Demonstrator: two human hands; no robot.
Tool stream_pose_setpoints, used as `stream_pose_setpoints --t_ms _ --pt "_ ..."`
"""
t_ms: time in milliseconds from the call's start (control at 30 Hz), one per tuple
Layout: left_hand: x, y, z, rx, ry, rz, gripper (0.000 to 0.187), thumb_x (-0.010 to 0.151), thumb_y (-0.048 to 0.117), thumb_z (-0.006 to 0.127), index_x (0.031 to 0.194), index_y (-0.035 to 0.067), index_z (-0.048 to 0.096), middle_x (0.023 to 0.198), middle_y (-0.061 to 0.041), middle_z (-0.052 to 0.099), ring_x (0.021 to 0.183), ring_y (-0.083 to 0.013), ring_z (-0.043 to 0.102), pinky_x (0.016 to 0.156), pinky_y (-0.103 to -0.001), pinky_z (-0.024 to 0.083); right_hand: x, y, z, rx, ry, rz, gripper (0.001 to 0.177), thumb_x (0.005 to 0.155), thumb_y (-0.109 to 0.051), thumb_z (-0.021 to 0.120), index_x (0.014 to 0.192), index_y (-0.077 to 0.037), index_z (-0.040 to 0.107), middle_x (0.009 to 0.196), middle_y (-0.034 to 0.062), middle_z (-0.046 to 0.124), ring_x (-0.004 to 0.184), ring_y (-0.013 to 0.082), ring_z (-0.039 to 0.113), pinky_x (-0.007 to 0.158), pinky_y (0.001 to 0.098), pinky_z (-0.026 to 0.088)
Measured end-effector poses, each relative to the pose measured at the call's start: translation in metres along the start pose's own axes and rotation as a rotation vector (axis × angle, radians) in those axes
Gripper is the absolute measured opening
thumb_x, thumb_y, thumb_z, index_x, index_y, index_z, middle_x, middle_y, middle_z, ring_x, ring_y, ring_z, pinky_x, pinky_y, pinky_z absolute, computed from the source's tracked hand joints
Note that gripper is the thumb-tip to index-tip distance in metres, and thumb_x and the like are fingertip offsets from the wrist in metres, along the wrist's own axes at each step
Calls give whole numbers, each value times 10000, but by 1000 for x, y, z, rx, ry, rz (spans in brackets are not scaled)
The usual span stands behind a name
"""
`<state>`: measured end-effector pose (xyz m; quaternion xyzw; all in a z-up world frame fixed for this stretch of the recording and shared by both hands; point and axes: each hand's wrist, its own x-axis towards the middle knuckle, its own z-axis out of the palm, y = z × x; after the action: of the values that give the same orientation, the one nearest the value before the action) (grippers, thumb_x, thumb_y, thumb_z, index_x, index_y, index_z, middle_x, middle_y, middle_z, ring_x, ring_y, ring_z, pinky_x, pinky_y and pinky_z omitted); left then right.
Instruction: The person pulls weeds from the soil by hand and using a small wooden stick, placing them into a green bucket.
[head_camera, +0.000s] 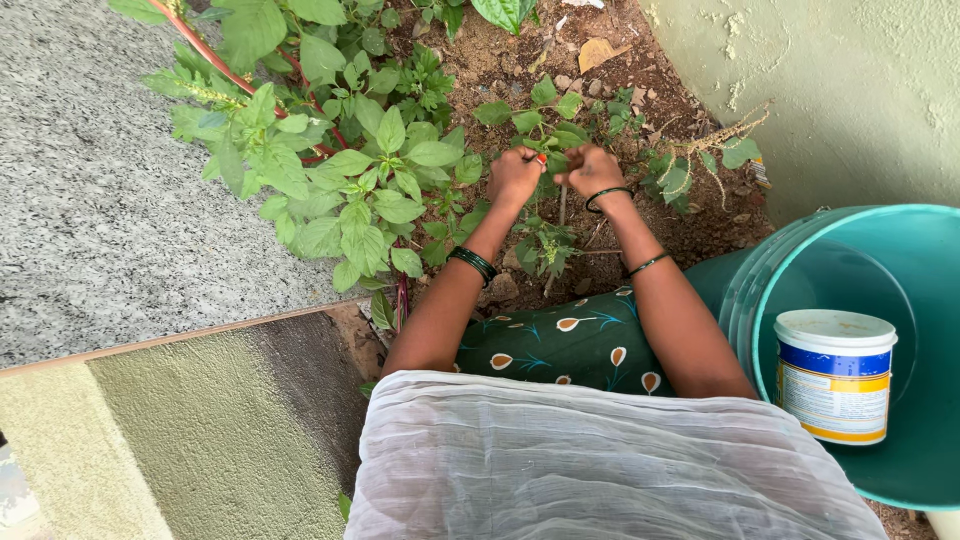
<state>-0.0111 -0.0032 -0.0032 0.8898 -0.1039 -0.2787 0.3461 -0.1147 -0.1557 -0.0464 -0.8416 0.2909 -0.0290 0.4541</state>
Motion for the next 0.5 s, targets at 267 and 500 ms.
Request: stream_pose_setpoints --t_ms 267,500 --pt "9 -9 12 142 -177 -12 223 910 418 668 951 248 806 953 -2 809 878 -160 766 777 -380 574 -12 -10 -2 -72 -332 125 171 952 -38 601 980 60 738 848 143 806 707 172 794 693 364 662" --pt "-4 4 -2 134 -92 43 281 854 442 706 1049 256 783 1030 -20 769 935 -234 739 799 -427 581 -18 -29 -4 -682 -609 199 260 944 -203 634 959 -66 855 955 84 817 884 238 751 877 414 587"
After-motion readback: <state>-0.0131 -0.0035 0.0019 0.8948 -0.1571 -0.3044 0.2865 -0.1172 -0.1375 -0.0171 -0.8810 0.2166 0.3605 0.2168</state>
